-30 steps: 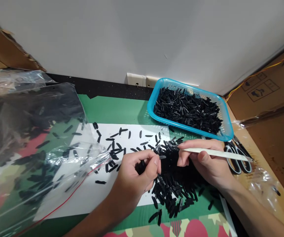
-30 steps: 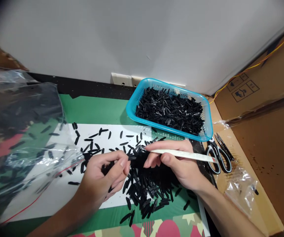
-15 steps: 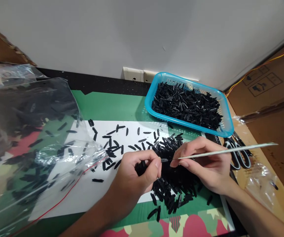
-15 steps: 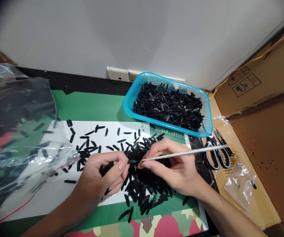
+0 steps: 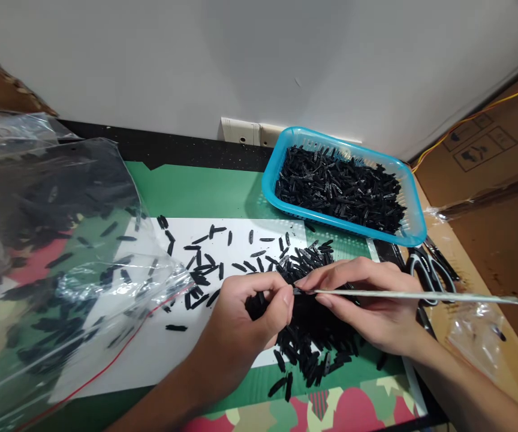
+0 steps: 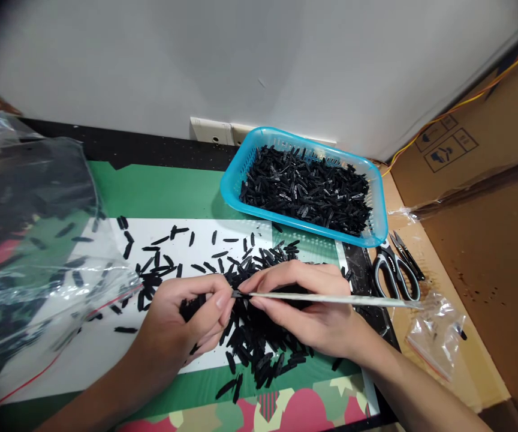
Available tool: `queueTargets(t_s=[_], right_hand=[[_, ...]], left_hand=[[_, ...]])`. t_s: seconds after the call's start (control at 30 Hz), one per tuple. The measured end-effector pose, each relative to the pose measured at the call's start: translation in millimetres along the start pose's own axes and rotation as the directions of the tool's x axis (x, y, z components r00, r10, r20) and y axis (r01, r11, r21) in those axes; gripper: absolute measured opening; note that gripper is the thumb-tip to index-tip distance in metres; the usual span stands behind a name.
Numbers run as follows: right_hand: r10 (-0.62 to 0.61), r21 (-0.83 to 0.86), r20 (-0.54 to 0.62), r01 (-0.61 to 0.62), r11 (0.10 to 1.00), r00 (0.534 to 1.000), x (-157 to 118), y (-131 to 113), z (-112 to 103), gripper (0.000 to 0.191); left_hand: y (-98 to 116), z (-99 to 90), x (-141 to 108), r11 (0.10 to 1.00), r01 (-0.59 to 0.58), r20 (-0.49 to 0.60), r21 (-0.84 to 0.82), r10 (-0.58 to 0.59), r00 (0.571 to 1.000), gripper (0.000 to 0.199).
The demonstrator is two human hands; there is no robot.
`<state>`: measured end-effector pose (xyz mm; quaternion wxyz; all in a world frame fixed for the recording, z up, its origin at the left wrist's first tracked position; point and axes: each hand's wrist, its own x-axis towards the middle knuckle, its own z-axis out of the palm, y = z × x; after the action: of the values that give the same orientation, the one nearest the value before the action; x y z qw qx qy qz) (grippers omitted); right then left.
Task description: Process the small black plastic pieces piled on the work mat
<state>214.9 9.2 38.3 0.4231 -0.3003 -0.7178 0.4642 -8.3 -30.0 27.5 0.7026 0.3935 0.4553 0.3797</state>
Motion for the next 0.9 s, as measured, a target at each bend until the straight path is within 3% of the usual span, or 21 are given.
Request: queueTargets(t_s=[0.37, 0.77, 0.9], right_hand=[[-0.055, -0.088, 0.079, 0.062, 0.994, 0.995, 1.6, -2.1, -2.5, 0.020], [-0.186, -0.145, 0.112, 0.201, 0.969, 0.976, 2.7, 1.7, 1.3, 0.019], [-0.338, -0.289, 0.033, 0.333, 0.898, 0.941, -1.9, 6.3, 12.7, 0.017]], left_hand=[[-2.6, -0.6, 1.2, 1.000, 0.000, -0.019, 0.025, 0.001, 1.000, 0.047], [6.0, 0.2, 4.0, 0.968, 0.118, 0.132, -0.223, -0.090, 0.987, 0.051], [3.9, -0.6, 4.2, 0.954, 0.155, 0.147, -0.258, -0.120, 0.982, 0.049]])
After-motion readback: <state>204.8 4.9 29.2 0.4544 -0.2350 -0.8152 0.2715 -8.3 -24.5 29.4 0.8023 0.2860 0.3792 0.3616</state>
